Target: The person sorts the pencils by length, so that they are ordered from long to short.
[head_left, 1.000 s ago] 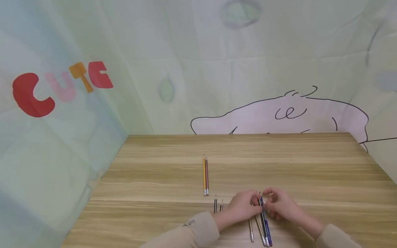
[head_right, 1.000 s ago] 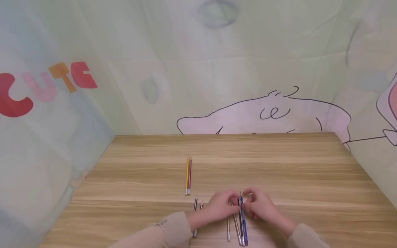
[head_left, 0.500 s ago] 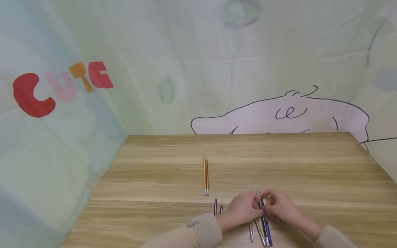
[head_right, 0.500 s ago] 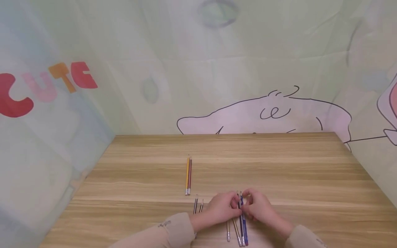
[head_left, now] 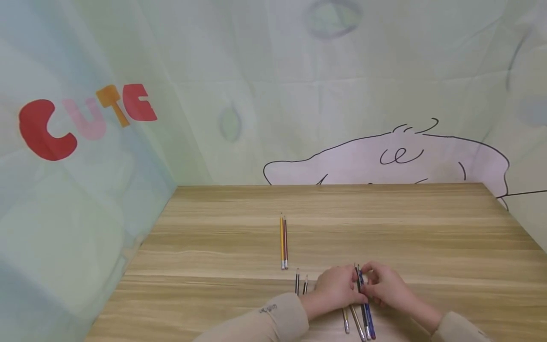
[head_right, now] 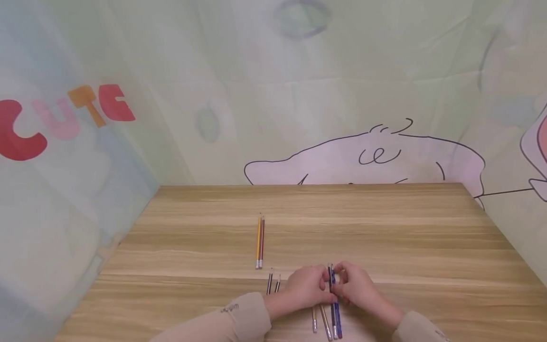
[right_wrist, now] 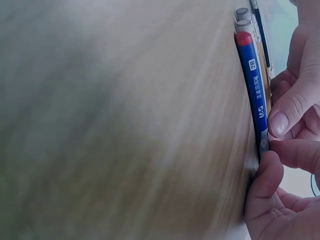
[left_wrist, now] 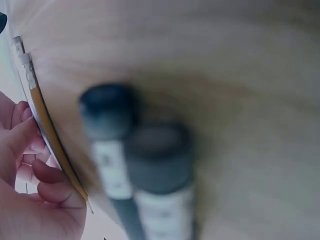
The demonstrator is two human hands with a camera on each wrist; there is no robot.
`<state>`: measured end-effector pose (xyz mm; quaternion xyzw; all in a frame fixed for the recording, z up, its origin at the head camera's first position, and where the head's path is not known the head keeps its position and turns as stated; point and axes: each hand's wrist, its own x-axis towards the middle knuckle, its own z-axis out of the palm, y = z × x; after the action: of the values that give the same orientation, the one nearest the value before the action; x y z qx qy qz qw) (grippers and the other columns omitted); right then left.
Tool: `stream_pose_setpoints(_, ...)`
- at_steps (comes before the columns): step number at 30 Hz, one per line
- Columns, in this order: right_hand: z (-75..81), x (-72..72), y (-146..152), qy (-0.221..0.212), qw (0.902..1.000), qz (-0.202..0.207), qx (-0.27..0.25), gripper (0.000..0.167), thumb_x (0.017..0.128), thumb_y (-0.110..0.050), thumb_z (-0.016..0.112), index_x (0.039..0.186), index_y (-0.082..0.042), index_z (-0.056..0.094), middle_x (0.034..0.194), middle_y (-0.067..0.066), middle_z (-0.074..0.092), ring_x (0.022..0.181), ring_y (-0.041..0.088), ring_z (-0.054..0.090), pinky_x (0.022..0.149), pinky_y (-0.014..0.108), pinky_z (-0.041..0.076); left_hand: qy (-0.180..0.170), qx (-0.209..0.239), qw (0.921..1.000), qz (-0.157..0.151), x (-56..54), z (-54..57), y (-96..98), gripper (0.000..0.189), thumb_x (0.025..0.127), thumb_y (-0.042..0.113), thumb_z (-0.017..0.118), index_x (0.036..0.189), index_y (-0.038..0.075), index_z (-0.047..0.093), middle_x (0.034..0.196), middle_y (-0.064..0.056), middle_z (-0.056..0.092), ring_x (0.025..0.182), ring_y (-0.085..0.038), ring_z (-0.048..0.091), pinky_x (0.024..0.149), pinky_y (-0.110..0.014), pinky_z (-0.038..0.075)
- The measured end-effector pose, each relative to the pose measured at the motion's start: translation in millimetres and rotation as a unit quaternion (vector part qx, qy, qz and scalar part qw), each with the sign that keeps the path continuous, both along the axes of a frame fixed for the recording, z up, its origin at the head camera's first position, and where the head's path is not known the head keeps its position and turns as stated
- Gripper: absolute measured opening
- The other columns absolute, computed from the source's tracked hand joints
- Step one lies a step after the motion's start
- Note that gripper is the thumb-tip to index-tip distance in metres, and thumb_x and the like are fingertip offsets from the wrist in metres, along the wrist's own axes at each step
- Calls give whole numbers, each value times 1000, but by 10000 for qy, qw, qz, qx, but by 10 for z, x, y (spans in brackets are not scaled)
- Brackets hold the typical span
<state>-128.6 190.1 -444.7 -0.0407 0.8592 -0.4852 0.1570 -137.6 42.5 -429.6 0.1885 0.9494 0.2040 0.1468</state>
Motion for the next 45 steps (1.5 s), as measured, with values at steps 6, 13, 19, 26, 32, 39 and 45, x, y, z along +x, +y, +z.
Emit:
stream_pose_setpoints(6,-1,3,1,2,10000,-16,60,41,74,-2,61,111,5,46,65,5,52,48,14,48,40,23,42,38,-57,10000,-9,-7,19,-1,32,65,40,73,85,21,57,54,13,46,46,-3,42,46,-16,33)
stream_pose_setpoints(13,0,5,-5,166,9998,44,143,41,73,-4,63,109,5,47,63,4,52,46,13,48,38,23,42,-180,187,9996,96,-28,32,-15,28,66,32,73,87,19,59,56,12,51,44,-2,45,46,-14,35)
stream_pose_setpoints(19,9,8,-21,224,9993,2,287,41,72,-3,64,109,5,47,62,4,51,45,13,47,37,24,41,-247,229,9993,134,-53,24,-15,32,65,32,73,90,17,59,55,12,51,46,-2,46,47,-14,36)
stream_pose_setpoints(26,15,14,-54,218,9979,-185,576,40,71,-2,64,108,6,49,60,3,50,45,14,46,37,22,39,85,10,10000,-40,-61,29,-6,40,58,42,77,84,17,59,63,11,53,52,-4,43,51,-15,36)
stream_pose_setpoints(32,31,28,-71,261,9973,-149,677,39,70,0,63,106,5,49,60,3,52,43,14,46,36,22,39,68,-36,9999,75,-49,37,0,35,60,36,77,80,17,55,62,10,51,53,-5,43,48,-16,34)
stream_pose_setpoints(39,53,37,-89,199,9951,-269,934,40,68,3,63,106,4,51,60,3,52,43,14,45,37,21,38,-16,25,9998,177,-55,48,6,31,63,28,75,83,15,56,67,7,55,54,-6,44,48,-16,36)
stream_pose_setpoints(45,53,31,-87,229,9938,-248,1063,40,68,4,62,107,4,52,58,3,53,43,13,46,37,20,37,-44,8,9998,171,-56,72,8,29,64,27,74,83,14,56,67,6,55,54,-6,44,49,-16,36)
